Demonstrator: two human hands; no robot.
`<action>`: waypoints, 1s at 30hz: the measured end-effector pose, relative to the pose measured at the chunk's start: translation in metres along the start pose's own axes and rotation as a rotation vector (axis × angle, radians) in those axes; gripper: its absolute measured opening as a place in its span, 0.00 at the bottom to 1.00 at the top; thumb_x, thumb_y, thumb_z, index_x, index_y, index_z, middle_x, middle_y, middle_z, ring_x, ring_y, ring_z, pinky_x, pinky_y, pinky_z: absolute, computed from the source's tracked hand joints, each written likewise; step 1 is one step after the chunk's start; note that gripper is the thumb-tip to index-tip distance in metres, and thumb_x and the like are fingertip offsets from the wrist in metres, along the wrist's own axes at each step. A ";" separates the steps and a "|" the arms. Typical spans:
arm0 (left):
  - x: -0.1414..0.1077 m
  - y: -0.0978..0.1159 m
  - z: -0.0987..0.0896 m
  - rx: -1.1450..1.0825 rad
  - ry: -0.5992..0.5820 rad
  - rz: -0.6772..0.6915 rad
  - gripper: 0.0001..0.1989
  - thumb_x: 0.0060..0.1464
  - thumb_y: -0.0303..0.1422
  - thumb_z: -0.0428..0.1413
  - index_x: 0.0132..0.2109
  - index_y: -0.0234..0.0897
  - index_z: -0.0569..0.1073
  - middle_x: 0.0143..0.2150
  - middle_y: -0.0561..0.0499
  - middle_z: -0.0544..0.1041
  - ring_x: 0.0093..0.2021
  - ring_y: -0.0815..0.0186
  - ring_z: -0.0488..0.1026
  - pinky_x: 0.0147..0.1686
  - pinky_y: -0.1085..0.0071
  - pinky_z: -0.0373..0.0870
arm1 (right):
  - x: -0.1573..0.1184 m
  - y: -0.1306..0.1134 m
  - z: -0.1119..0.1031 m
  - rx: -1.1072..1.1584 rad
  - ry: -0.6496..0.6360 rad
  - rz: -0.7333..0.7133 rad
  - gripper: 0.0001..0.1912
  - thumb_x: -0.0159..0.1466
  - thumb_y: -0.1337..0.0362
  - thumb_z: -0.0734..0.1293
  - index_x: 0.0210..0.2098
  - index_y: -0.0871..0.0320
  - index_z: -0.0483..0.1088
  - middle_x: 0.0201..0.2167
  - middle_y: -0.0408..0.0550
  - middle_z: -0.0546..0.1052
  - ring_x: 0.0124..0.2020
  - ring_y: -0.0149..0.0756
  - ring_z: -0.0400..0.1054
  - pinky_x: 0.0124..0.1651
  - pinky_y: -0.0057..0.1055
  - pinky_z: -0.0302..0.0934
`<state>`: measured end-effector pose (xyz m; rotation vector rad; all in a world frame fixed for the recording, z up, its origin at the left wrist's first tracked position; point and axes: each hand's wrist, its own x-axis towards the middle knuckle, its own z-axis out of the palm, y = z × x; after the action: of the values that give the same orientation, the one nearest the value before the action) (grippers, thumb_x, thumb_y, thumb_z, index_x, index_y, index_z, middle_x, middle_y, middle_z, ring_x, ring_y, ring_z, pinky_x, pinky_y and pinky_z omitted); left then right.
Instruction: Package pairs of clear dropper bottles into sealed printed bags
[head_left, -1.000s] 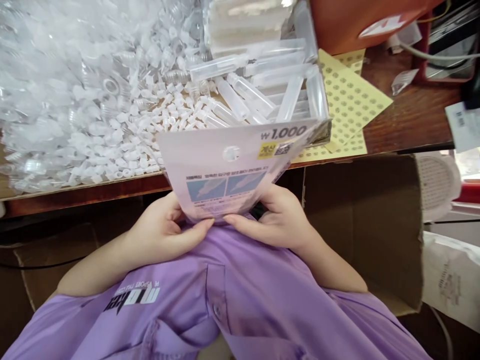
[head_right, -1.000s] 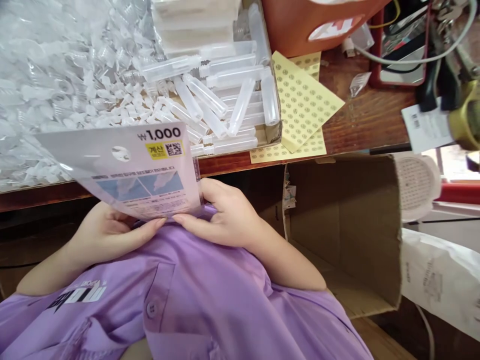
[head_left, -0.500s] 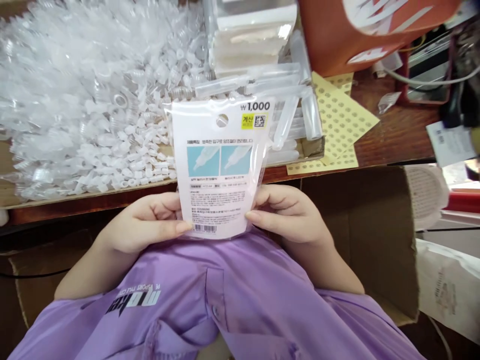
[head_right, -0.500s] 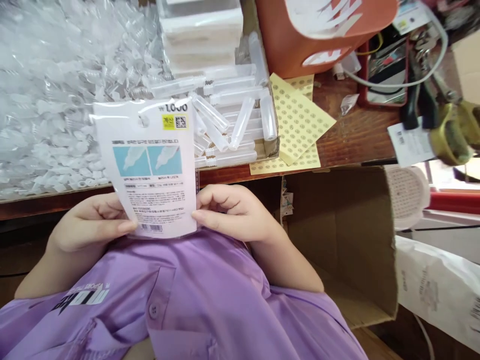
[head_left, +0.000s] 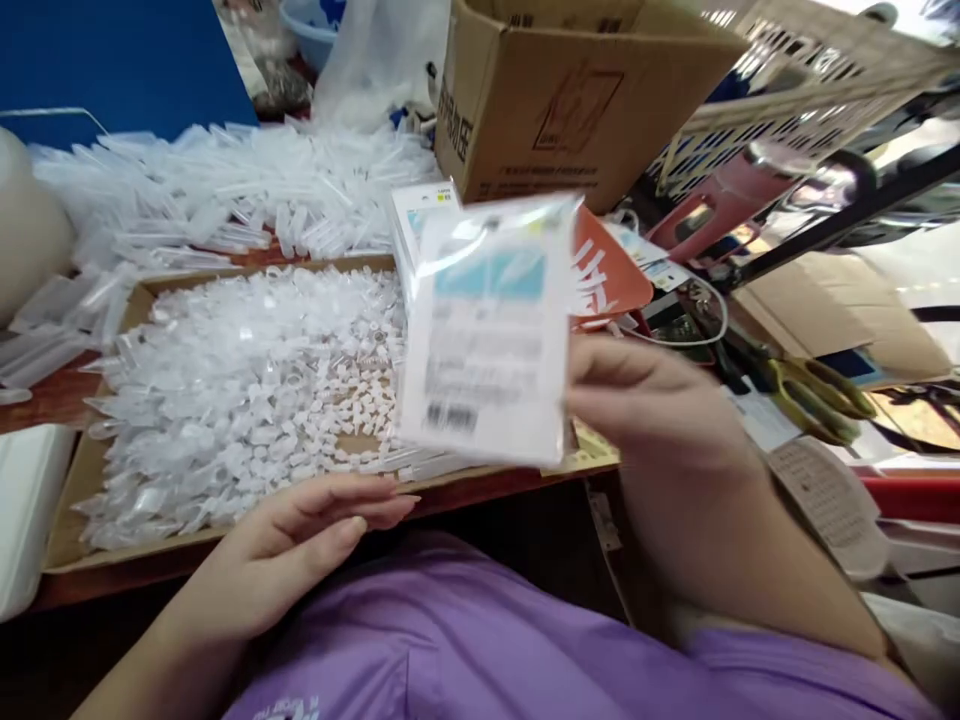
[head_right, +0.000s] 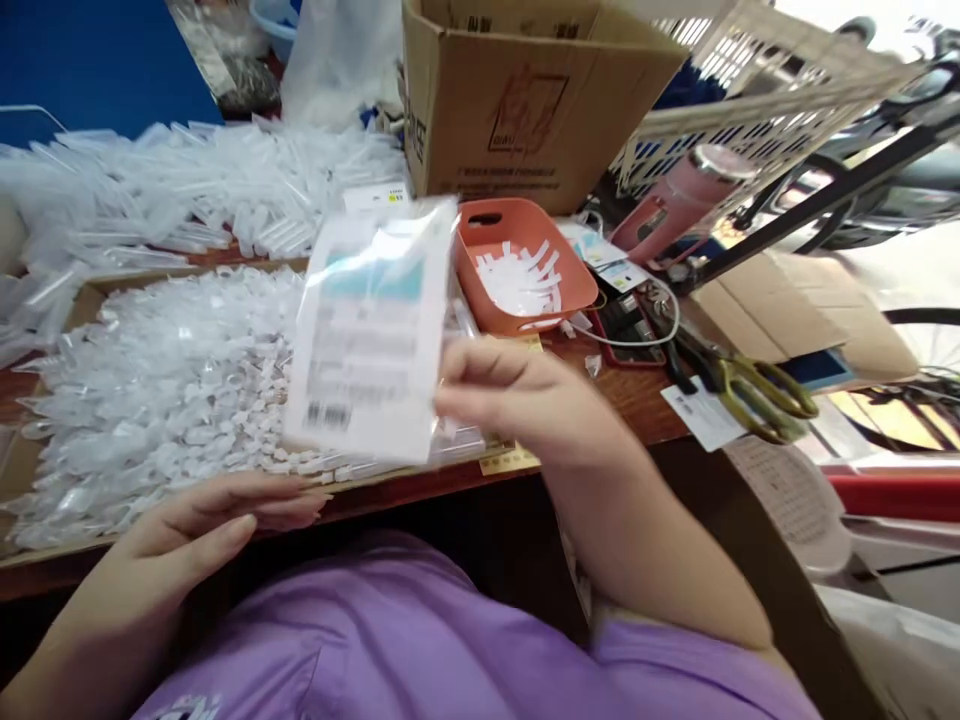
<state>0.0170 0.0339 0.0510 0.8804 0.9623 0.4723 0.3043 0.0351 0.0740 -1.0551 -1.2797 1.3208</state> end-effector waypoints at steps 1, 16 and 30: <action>-0.002 0.003 -0.001 0.064 0.047 0.002 0.09 0.52 0.39 0.64 0.42 0.49 0.83 0.42 0.51 0.84 0.47 0.61 0.80 0.51 0.72 0.73 | 0.014 -0.015 -0.011 -0.009 0.116 -0.058 0.10 0.53 0.58 0.76 0.27 0.56 0.75 0.28 0.38 0.80 0.30 0.28 0.75 0.36 0.28 0.69; -0.007 0.008 -0.046 0.847 0.016 0.242 0.15 0.59 0.41 0.57 0.52 0.54 0.79 0.50 0.56 0.82 0.50 0.63 0.80 0.51 0.78 0.72 | 0.102 -0.035 -0.025 -0.616 -0.023 0.091 0.04 0.58 0.66 0.72 0.27 0.57 0.75 0.24 0.41 0.76 0.26 0.28 0.68 0.29 0.27 0.62; 0.068 0.150 -0.029 1.801 0.507 0.485 0.30 0.63 0.44 0.39 0.52 0.28 0.76 0.45 0.47 0.80 0.51 0.44 0.74 0.52 0.40 0.64 | 0.031 0.030 0.068 -1.562 -0.375 0.003 0.09 0.68 0.71 0.58 0.38 0.60 0.70 0.33 0.50 0.75 0.33 0.37 0.71 0.28 0.31 0.51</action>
<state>0.0306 0.1801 0.1311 2.7425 1.5896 0.0948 0.2302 0.0568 0.0499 -1.7989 -2.6921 0.2688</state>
